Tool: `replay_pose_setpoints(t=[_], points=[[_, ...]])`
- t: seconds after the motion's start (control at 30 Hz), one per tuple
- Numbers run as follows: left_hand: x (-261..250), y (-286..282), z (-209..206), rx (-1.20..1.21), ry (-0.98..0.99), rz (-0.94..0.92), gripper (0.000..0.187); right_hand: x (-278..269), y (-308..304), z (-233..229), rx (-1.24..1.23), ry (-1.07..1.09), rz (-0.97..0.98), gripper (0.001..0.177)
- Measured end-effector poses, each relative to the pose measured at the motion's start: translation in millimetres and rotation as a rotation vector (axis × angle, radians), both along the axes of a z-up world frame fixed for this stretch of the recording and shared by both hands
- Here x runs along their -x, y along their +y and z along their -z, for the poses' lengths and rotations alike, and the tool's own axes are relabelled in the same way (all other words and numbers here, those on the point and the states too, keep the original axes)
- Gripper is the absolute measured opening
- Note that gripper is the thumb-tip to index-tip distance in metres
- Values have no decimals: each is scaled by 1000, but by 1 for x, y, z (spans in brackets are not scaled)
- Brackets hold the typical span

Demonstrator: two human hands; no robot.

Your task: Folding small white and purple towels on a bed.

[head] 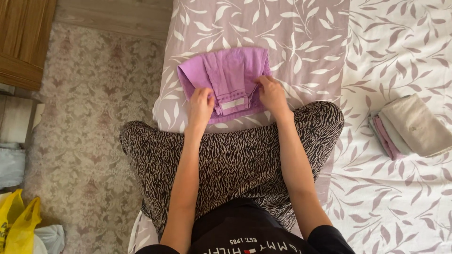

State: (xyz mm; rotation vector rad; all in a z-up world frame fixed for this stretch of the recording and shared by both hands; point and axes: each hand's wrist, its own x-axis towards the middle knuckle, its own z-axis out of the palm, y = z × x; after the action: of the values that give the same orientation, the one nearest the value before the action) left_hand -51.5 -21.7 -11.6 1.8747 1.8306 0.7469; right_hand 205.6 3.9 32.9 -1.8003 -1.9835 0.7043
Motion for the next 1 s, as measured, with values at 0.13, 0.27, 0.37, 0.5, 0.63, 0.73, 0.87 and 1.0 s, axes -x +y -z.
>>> replay_pose_setpoints(t=[0.13,0.27,0.37,0.5,0.63,0.73,0.87,1.0], points=[[-12,-7,-32,101,-106,97,19,1,-6,-13,-98,9,-55,33],[-15,-8,-40,66,68,190,33,1,-6,-12,-132,1,-113,27],[-8,-4,-34,151,90,58,32,-11,5,19,-84,87,-20,16],[8,-4,-45,367,-32,-204,37,-15,19,39,-51,193,114,29],[14,3,-13,174,-58,-210,44,-3,23,27,32,243,136,43],[10,14,3,264,-344,-284,43,5,29,17,126,285,157,47],[13,41,1,98,-737,-222,42,6,51,19,194,455,109,42],[20,75,-17,85,-1027,-225,25,9,83,-2,-57,671,87,41]])
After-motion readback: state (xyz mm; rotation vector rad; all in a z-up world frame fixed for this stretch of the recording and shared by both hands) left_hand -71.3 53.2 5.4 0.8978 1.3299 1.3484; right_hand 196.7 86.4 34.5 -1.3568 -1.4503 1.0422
